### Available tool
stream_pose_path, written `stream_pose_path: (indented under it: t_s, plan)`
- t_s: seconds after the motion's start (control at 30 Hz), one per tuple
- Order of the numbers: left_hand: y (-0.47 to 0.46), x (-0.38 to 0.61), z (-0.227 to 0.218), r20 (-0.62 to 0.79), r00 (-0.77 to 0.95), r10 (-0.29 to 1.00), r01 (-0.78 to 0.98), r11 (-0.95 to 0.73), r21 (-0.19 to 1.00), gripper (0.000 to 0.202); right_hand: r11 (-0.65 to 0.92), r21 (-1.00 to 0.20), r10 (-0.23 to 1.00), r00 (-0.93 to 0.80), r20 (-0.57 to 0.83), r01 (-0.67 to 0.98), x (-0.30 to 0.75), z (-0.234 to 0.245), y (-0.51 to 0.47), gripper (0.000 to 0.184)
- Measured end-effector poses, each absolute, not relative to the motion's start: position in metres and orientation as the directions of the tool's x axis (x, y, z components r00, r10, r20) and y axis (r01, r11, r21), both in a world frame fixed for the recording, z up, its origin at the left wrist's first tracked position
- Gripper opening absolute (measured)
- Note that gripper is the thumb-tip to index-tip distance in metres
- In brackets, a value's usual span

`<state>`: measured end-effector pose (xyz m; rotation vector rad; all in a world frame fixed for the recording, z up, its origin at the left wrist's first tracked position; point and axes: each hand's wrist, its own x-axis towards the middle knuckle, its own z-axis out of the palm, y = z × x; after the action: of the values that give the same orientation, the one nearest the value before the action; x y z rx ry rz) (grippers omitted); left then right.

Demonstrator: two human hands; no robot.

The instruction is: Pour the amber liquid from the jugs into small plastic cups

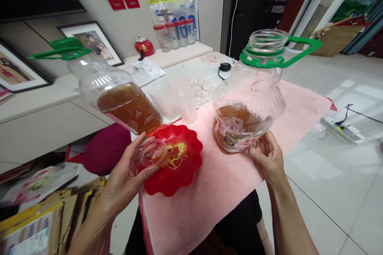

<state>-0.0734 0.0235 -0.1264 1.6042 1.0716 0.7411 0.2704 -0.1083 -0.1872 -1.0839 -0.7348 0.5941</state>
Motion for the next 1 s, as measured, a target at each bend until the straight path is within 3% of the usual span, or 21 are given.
stream_pose_path:
  t_s: [0.27, 0.43, 0.67, 1.0]
  plan:
    - [0.021, -0.081, -0.130, -0.030, 0.463, 0.886, 0.347, -0.150, 0.926, 0.081, 0.358, -0.931, 0.745, 0.622, 0.240, -0.071, 0.270, -0.186, -0.109, 0.057]
    - [0.018, -0.077, -0.121, 0.039, 0.300, 0.953, 0.238, -0.114, 0.965, 0.084, 0.357, -0.931, 0.745, 0.623, 0.238, -0.072, 0.269, -0.186, -0.108, 0.049]
    - [0.020, -0.077, -0.101, 0.236, 0.121, 0.964, 0.142, -0.253, 0.957, 0.085, 0.355, -0.930, 0.754, 0.617, 0.226, -0.092, 0.269, -0.184, -0.108, 0.046]
    - [0.014, -0.066, -0.119, 0.068, 0.189, 0.980, 0.251, -0.115, 0.961, 0.089, 0.319, -0.945, 0.759, 0.618, 0.204, -0.080, 0.272, -0.192, -0.111, 0.054]
